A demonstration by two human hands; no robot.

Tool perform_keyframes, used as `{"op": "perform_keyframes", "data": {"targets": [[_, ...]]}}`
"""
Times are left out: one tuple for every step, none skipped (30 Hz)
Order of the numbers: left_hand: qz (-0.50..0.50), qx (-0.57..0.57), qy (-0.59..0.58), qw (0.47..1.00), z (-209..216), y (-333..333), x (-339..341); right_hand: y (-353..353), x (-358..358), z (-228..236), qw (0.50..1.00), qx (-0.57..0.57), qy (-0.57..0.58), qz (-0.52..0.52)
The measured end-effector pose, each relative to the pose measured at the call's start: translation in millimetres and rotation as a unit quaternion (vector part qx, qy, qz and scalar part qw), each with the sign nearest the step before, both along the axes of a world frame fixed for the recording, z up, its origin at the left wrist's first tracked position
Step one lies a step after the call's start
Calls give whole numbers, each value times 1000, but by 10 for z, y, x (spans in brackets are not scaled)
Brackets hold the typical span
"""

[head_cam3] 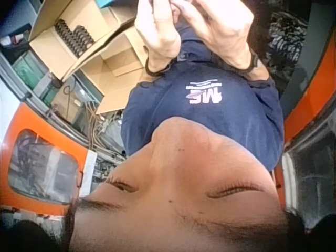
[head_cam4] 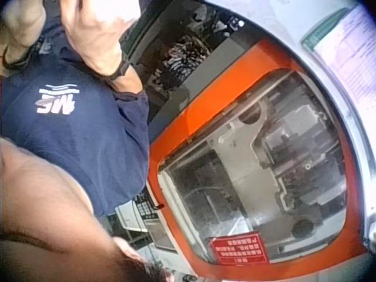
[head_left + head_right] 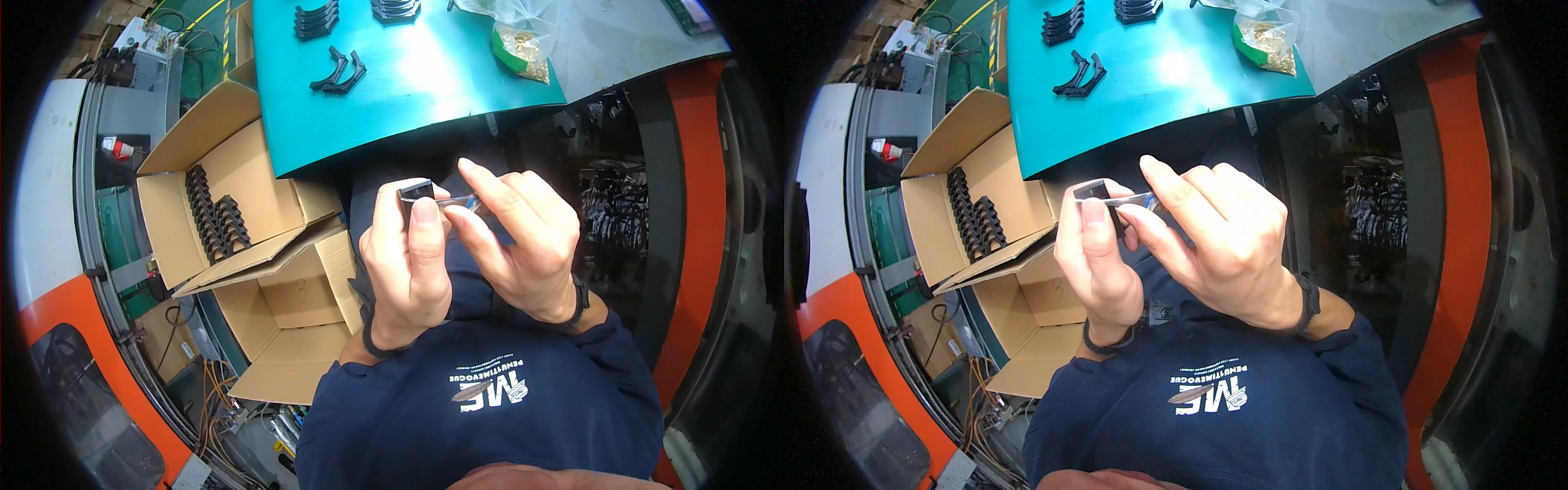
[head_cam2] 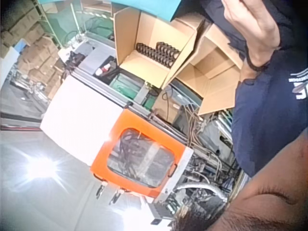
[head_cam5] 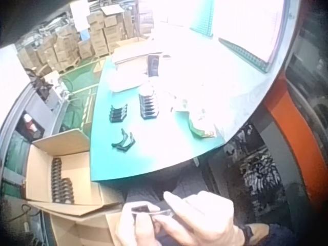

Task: Deburring and inspecting plastic molded parts at a manufacturing station.

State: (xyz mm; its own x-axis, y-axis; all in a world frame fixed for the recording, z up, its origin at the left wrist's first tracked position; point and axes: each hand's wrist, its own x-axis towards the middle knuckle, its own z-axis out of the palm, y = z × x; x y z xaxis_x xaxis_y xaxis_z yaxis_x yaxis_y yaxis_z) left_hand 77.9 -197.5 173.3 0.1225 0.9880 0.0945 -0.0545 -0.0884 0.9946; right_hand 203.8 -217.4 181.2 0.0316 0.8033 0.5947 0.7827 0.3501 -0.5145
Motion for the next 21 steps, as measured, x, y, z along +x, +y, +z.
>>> {"op": "perform_keyframes", "data": {"targets": [[-14,2,-16,1000,-2,23,-45,-17,7,-3,1000,-10,9,1],[-27,3,-32,999,-6,37,-71,-35,18,-8,1000,-20,18,3],[-13,-6,-40,999,-18,41,-71,-53,35,-20,999,-29,20,2],[4,-14,-48,999,-30,41,-76,-73,55,-38,999,-38,23,3],[21,-23,-55,998,-36,40,-79,-93,75,-58,999,-47,26,4],[25,-25,-21,999,-14,36,-75,-113,94,-79,998,-54,43,4],[25,-27,-23,999,-10,40,-78,-145,120,-93,996,-78,50,-4],[25,-30,-24,999,-12,47,-79,-164,150,-117,995,-87,51,-12],[24,-33,-25,999,-19,52,-81,-184,177,-145,994,-95,51,-20],[21,-30,-26,999,-19,56,-83,-213,200,-166,991,-110,68,-35],[17,-27,-27,999,-24,58,-84,-235,228,-197,990,-113,76,-39],[13,-25,-28,999,-31,61,-82,-258,258,-230,989,-116,85,-43],[8,-31,-31,999,-32,75,-74,-268,285,-255,988,-116,94,-47],[2,-37,-33,999,-35,91,-60,-282,304,-269,986,-122,99,-55],[-5,-43,-36,998,-45,113,-41,-310,329,-299,984,-129,106,-61],[-11,-45,-18,999,-102,176,-9,-328,363,-349,983,-131,113,-68],[-14,-45,0,999,-188,263,16,-340,380,-365,981,-132,121,-70],[-11,-24,40,999,-421,412,70,-353,391,-362,979,-137,128,-75],[-24,53,164,985,-591,638,142,-364,390,-374,977,-143,135,-79],[-18,135,283,949,-750,860,196,-374,379,-388,975,-149,143,-78],[-34,165,330,929,-936,1084,288,-386,380,-388,973,-156,149,-80]]}}
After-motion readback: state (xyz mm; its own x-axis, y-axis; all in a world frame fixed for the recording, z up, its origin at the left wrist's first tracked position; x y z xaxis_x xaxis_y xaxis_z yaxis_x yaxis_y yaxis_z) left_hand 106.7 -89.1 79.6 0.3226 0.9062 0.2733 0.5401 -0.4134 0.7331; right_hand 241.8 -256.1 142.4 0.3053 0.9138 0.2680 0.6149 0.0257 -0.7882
